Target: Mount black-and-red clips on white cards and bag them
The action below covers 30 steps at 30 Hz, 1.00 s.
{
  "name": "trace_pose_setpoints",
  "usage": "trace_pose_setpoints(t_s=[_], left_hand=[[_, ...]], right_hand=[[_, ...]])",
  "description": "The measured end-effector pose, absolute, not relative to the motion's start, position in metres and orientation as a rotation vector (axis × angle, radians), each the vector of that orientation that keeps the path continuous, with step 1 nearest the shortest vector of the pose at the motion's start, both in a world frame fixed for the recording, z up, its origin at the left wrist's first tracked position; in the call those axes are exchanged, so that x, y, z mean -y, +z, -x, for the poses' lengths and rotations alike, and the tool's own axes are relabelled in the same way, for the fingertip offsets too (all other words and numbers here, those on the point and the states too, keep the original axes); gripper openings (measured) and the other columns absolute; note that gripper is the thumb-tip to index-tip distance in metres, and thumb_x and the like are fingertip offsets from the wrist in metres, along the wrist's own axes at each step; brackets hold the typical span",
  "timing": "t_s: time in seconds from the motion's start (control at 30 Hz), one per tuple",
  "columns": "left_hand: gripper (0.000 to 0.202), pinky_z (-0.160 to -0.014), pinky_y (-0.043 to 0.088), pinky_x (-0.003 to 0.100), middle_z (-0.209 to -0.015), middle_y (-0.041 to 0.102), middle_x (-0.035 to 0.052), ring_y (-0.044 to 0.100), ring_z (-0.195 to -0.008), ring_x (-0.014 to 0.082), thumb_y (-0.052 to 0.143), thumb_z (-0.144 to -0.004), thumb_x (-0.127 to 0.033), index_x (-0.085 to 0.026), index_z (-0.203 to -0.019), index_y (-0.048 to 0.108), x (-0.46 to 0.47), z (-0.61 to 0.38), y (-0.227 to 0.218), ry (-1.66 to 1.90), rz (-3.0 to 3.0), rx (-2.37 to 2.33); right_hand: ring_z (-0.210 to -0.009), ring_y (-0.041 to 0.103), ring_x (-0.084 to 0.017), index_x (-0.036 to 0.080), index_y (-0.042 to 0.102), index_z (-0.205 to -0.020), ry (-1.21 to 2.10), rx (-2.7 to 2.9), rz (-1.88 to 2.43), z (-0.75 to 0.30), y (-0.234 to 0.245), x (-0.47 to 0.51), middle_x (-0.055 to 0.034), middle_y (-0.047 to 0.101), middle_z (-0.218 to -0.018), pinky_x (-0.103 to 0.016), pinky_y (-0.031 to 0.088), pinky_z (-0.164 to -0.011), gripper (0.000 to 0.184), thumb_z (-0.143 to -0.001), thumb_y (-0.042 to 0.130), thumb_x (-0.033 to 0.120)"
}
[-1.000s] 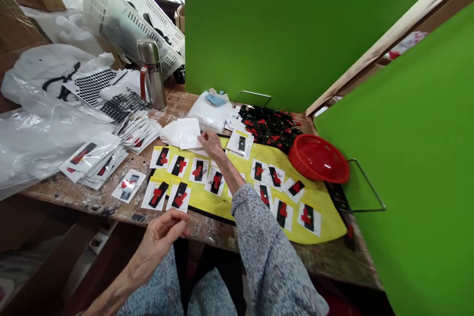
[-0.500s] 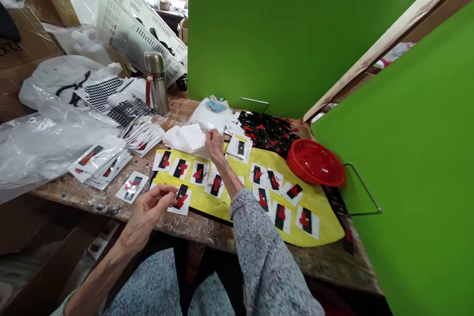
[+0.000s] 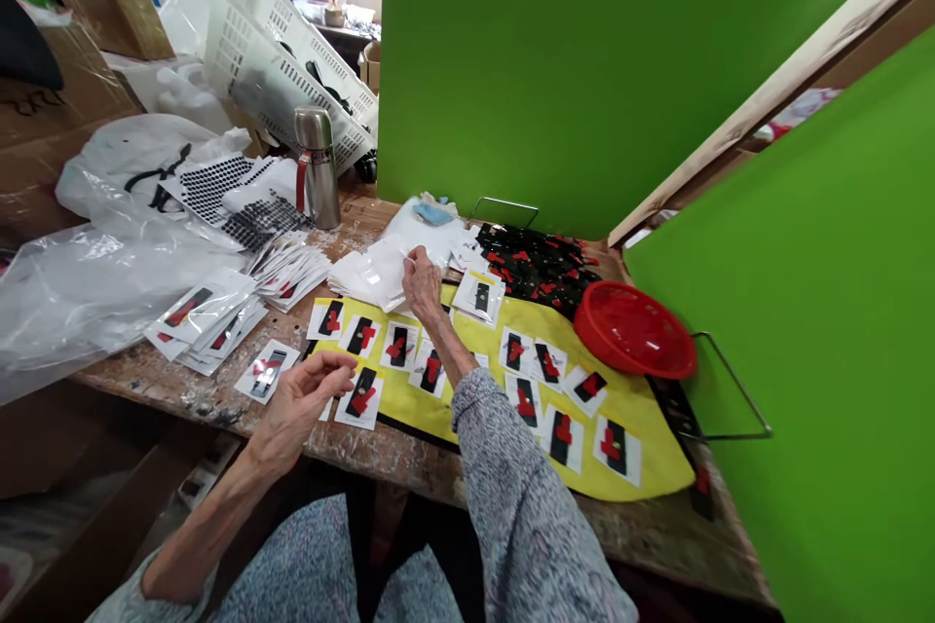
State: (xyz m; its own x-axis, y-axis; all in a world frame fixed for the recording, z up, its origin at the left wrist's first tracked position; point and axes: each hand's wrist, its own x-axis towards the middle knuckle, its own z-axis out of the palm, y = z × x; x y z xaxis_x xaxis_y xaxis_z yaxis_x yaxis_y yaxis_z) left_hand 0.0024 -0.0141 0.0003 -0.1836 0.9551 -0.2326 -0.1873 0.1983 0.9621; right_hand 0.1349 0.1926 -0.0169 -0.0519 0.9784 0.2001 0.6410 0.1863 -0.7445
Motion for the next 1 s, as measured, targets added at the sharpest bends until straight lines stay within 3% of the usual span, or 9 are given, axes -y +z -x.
trace_pose_setpoints(t_s=[0.17, 0.3, 0.4, 0.53, 0.63, 0.7, 0.83, 0.9, 1.0], left_hand=[[0.041, -0.071, 0.048, 0.024, -0.088, 0.069, 0.0038, 0.062, -0.079, 0.0138, 0.076, -0.069, -0.045, -0.015, -0.095, 0.067, 0.002, -0.001, 0.005, 1.385, -0.658, -1.344], [0.054, -0.077, 0.05, 0.027, -0.1, 0.072, 0.0087, 0.066, -0.089, 0.0189, 0.078, -0.067, -0.049, -0.015, -0.106, 0.065, -0.005, -0.003, 0.012, 1.465, -0.501, -1.182], [0.053, -0.075, 0.052, 0.031, -0.095, 0.074, 0.0086, 0.068, -0.083, 0.0215, 0.081, -0.065, -0.045, -0.015, -0.105, 0.067, 0.009, 0.002, 0.006, 1.366, -0.516, -1.052], [0.042, -0.065, 0.053, 0.028, -0.088, 0.075, 0.0067, 0.068, -0.072, 0.0192, 0.079, -0.069, -0.039, -0.015, -0.103, 0.072, 0.046, 0.019, -0.012, 0.967, -0.715, -1.101], [0.035, -0.054, 0.048, 0.023, -0.081, 0.073, 0.0047, 0.064, -0.06, 0.0155, 0.072, -0.074, -0.036, -0.015, -0.102, 0.072, 0.066, 0.029, -0.019, 0.696, -0.876, -1.072], [0.03, -0.05, 0.045, 0.022, -0.077, 0.071, 0.0039, 0.06, -0.057, 0.0142, 0.066, -0.079, -0.035, -0.016, -0.102, 0.073, 0.072, 0.031, -0.018, 0.605, -1.008, -1.063], [0.019, -0.063, 0.047, 0.027, -0.073, 0.066, 0.0029, 0.057, -0.067, 0.0158, 0.057, -0.085, -0.026, -0.02, -0.089, 0.075, 0.077, 0.028, -0.014, 0.79, -1.635, -1.311], [0.022, -0.072, 0.046, 0.031, -0.075, 0.064, 0.0038, 0.056, -0.074, 0.018, 0.055, -0.087, -0.02, -0.023, -0.092, 0.075, 0.081, 0.025, -0.017, 0.989, -1.975, -1.487], [0.03, -0.075, 0.044, 0.034, -0.081, 0.065, 0.0046, 0.054, -0.08, 0.0194, 0.053, -0.087, -0.012, -0.028, -0.104, 0.073, 0.091, 0.022, -0.028, 1.173, -2.29, -1.588]], right_hand=[[-0.073, 0.05, -0.017, 0.022, 0.043, -0.081, 0.686, 1.757, 1.394, -0.133, 0.013, -0.153, -0.0021, 0.054, -0.079, -0.031, 0.041, -0.07, 0.008, -0.084, 0.045, 0.03], [-0.067, 0.049, -0.014, 0.023, 0.044, -0.084, 1.144, 1.548, 1.141, -0.135, 0.022, -0.071, 0.0015, 0.052, -0.075, -0.026, 0.041, -0.059, 0.021, -0.087, 0.053, 0.042], [-0.07, 0.053, -0.014, 0.023, 0.048, -0.087, 1.331, 1.51, 1.169, -0.147, 0.014, -0.015, 0.0001, 0.056, -0.081, -0.028, 0.046, -0.065, 0.024, -0.085, 0.059, 0.044], [-0.089, 0.057, -0.018, 0.024, 0.054, -0.114, 1.309, 1.676, 1.212, -0.171, 0.005, 0.014, -0.0058, 0.062, -0.107, -0.033, 0.048, -0.078, 0.04, -0.079, 0.067, 0.039], [-0.075, 0.056, -0.015, 0.021, 0.064, -0.094, 1.473, 1.968, 1.192, -0.182, 0.006, 0.019, -0.0017, 0.065, -0.086, -0.029, 0.045, -0.068, 0.015, -0.085, 0.058, 0.032], [-0.066, 0.052, -0.014, 0.021, 0.064, -0.079, 1.508, 2.09, 1.188, -0.184, 0.007, 0.023, 0.0008, 0.061, -0.072, -0.028, 0.042, -0.062, 0.017, -0.089, 0.053, 0.028], [-0.086, 0.058, -0.018, 0.024, 0.066, -0.088, 1.286, 1.959, 1.191, -0.178, 0.005, 0.045, -0.0033, 0.064, -0.094, -0.034, 0.046, -0.08, 0.009, -0.087, 0.059, 0.03], [-0.092, 0.058, -0.02, 0.025, 0.065, -0.098, 1.245, 1.666, 1.312, -0.172, 0.001, 0.061, -0.0058, 0.064, -0.102, -0.037, 0.046, -0.084, 0.017, -0.086, 0.062, 0.037], [-0.073, 0.059, -0.019, 0.022, 0.065, -0.093, 1.589, 1.154, 1.374, -0.16, -0.007, 0.082, -0.0057, 0.065, -0.081, -0.036, 0.049, -0.071, 0.035, -0.09, 0.052, 0.055]])
